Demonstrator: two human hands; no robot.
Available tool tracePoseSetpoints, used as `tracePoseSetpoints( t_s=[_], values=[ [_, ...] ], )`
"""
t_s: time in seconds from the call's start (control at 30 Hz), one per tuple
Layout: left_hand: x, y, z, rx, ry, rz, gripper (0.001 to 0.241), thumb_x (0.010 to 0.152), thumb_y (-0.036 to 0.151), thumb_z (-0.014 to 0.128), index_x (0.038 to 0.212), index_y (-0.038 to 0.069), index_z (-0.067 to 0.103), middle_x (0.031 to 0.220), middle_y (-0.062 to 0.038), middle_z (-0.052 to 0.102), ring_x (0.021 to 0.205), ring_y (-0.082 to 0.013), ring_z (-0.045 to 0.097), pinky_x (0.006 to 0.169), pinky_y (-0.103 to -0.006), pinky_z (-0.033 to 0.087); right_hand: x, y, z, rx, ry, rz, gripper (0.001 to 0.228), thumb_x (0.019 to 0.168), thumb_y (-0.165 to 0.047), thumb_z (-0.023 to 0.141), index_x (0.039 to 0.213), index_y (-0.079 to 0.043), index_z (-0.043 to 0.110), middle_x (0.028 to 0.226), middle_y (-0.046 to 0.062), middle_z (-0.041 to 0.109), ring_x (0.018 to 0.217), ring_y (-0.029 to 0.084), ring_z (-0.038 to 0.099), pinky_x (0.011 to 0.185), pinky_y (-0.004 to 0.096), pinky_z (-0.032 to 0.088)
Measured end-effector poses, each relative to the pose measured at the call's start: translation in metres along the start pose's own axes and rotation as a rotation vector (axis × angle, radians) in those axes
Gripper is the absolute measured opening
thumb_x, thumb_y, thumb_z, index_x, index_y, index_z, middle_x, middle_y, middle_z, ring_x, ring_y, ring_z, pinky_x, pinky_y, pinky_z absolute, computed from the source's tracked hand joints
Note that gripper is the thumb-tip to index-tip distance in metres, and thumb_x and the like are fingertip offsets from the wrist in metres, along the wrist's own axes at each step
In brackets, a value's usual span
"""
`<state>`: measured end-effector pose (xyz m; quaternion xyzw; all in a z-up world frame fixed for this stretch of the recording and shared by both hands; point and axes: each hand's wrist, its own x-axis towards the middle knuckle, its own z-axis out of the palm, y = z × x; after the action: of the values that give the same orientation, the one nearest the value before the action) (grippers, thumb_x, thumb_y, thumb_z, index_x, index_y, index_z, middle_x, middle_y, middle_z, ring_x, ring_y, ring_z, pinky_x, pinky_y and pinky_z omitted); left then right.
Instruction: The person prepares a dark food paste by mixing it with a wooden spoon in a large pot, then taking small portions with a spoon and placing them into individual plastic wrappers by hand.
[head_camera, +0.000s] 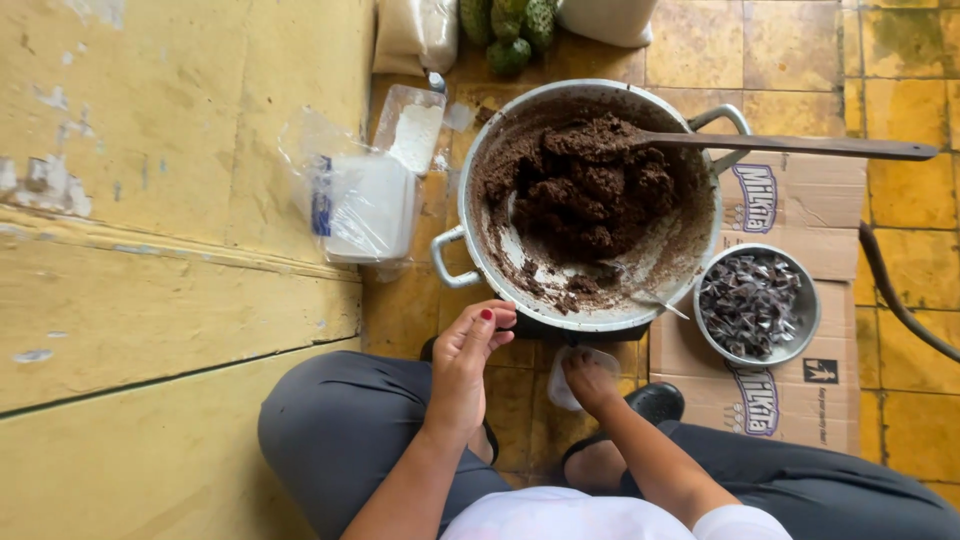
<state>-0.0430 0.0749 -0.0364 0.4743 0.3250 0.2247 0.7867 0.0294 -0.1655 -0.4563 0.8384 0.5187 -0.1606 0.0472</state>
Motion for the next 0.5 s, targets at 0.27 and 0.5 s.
tracePoseSetpoints(
  t_s=[0.27, 0.5],
  values=[
    [0.008, -0.010, 0.006, 0.069, -0.024, 0.017, 0.030, 0.104, 0.019, 0.057, 0.098, -0.004, 0.076, 0.108, -0.013, 0.073, 0.094, -0.0167, 0.069, 0.085, -0.0311, 0.059, -0.004, 0.001, -0.021, -0.003, 0.011, 0.054, 0.030, 0.091, -0.012, 0.055, 0.119, -0.016, 0.067, 0.108, 0.016, 0.069, 0.100, 0.035, 0.067, 0.069, 0.043, 0.057],
    [0.007, -0.021, 0.016, 0.133, -0.090, 0.047, 0.028, 0.105, 0.019, 0.057, 0.099, 0.000, 0.076, 0.106, -0.010, 0.073, 0.094, -0.0133, 0.067, 0.085, -0.0272, 0.059, -0.005, 0.012, 0.005, 0.057, 0.002, 0.207, 0.020, 0.091, -0.022, 0.059, 0.107, -0.015, 0.069, 0.096, 0.009, 0.071, 0.091, 0.031, 0.070, 0.071, 0.039, 0.057]
  ],
)
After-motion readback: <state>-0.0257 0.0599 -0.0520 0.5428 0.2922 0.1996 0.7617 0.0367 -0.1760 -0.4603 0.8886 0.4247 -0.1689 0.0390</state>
